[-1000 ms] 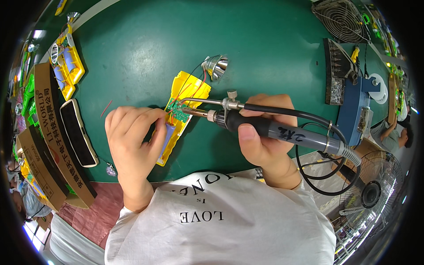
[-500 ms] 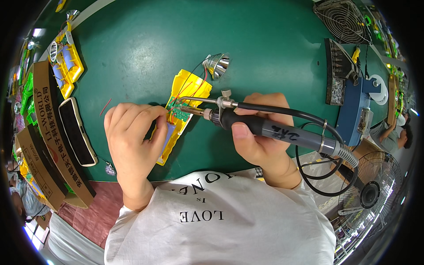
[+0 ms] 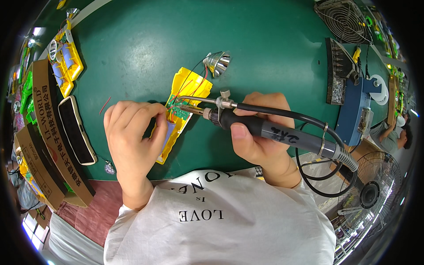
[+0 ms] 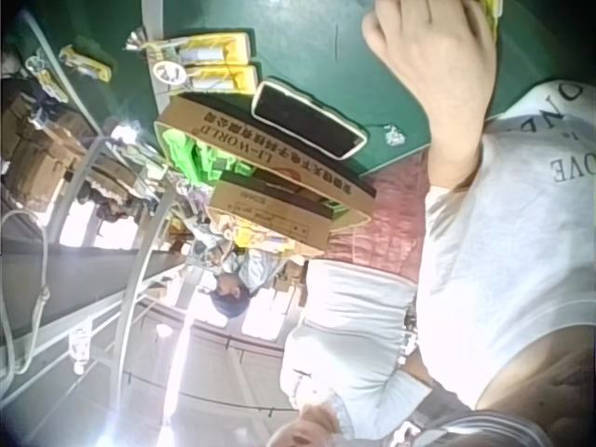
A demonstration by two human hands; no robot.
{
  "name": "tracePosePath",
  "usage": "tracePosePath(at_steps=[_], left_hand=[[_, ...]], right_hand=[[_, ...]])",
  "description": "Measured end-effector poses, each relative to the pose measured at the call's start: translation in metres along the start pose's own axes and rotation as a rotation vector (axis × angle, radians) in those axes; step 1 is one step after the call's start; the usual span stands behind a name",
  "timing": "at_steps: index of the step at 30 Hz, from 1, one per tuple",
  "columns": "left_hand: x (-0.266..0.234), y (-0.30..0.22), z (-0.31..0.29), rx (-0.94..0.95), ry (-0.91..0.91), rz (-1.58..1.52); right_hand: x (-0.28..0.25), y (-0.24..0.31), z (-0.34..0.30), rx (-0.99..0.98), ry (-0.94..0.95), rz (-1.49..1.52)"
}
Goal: The person solders wires and circuit boards into flashlight casings using a soldering iron, connects internal components, and places the assembled flashlights onto a conveyor belt.
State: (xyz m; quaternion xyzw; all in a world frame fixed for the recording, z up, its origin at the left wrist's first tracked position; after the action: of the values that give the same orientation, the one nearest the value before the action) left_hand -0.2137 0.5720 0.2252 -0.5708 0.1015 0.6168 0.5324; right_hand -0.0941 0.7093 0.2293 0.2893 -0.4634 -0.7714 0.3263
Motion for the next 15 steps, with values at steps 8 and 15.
tracePosePath(at_steps=[8,15], left_hand=[[-0.0006,-0.0002,0.0006,-0.002,0.002,-0.001],[0.0002,0.0005,0.0004,-0.004,-0.001,-0.001]], right_hand=[[-0.0018,-0.0019,0.0001,0.025,-0.011,0.035],[0.0,-0.002,-0.0003,0.04,0.0,0.024]])
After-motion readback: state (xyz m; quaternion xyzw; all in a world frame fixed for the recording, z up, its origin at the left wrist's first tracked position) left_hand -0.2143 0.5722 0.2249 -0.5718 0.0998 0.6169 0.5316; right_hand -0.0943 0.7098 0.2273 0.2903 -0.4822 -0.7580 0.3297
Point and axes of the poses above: each hand's wrist, its own z-axis towards the middle knuckle, its own x-axis out of the palm, y = z × x, the point moved 9 cm from there along z, towards the middle knuckle, and after that the axes turned 1 degree about -z, right-handed, at the moved point
